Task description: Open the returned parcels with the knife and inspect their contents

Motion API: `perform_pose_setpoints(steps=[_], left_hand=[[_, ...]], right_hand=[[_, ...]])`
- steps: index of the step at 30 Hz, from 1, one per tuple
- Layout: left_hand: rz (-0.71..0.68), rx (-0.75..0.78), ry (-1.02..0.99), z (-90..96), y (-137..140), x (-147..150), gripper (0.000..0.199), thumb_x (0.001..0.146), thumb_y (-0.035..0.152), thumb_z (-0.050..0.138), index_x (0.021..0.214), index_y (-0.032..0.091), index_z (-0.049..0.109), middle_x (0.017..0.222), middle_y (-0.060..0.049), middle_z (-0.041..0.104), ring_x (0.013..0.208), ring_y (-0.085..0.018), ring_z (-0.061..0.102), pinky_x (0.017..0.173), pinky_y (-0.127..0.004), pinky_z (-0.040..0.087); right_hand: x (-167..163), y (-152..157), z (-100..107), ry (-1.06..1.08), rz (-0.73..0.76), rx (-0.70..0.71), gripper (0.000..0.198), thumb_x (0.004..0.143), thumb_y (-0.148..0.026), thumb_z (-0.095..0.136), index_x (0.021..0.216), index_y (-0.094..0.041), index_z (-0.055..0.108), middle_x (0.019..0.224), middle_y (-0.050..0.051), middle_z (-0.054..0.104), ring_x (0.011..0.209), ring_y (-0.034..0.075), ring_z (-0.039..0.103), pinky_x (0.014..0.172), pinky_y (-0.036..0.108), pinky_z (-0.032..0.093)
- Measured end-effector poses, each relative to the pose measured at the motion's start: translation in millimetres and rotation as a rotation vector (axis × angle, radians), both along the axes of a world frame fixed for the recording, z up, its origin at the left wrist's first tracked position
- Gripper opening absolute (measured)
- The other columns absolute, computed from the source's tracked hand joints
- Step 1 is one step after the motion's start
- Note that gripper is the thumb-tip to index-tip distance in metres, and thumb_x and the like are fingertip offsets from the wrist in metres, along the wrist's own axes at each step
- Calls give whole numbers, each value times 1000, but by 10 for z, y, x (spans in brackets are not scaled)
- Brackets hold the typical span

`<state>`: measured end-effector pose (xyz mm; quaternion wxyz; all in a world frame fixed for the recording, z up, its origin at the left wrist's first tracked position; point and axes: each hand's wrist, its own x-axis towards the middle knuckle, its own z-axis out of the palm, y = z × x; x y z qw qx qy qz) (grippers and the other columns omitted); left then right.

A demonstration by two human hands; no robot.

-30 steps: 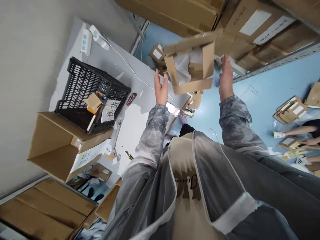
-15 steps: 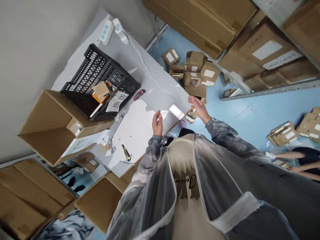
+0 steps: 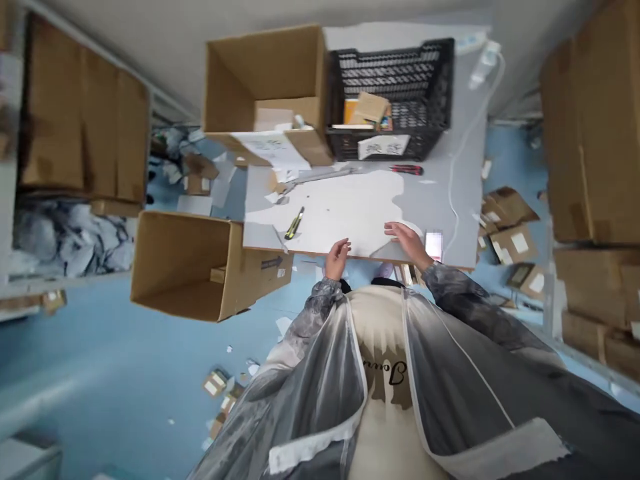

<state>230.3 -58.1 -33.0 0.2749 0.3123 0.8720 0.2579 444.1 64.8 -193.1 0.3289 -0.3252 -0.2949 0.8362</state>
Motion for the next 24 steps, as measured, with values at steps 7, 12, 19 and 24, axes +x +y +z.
perform_pose_setpoints(steps=[7,12,19,24], left_hand=[[124,254,-87,548,-496,-592,62,109,75,84,142,22,88,141,-20,90,129,-34,88,97,-42,75],[285,388,-53,1147,-841,-1213,59,112,71,81,144,22,87,146,-20,89,129,-34,86,98,-42,74],[389,572,54,1700,-1247,-1878,66,109,82,80,139,24,86,141,-18,89,122,-30,85,94,-39,73],[499,567,30,1633,-1364,-2115,65,110,83,78,137,25,86,137,-17,89,120,-29,85,91,-39,73]], right_hand=[[-850,70,829,-37,130,179,63,102,-91,68,130,-37,82,159,16,85,149,48,80,126,68,63],[-1821,-368,1836,19,315,364,66,102,-88,70,133,-32,86,161,14,82,155,41,75,131,60,63],[-2735,-570,2884,137,407,736,58,109,-83,71,128,-32,93,151,11,86,153,37,73,136,56,61],[-2912,-465,2835,94,435,731,54,111,-80,72,127,-33,94,145,11,88,146,36,78,131,56,65]])
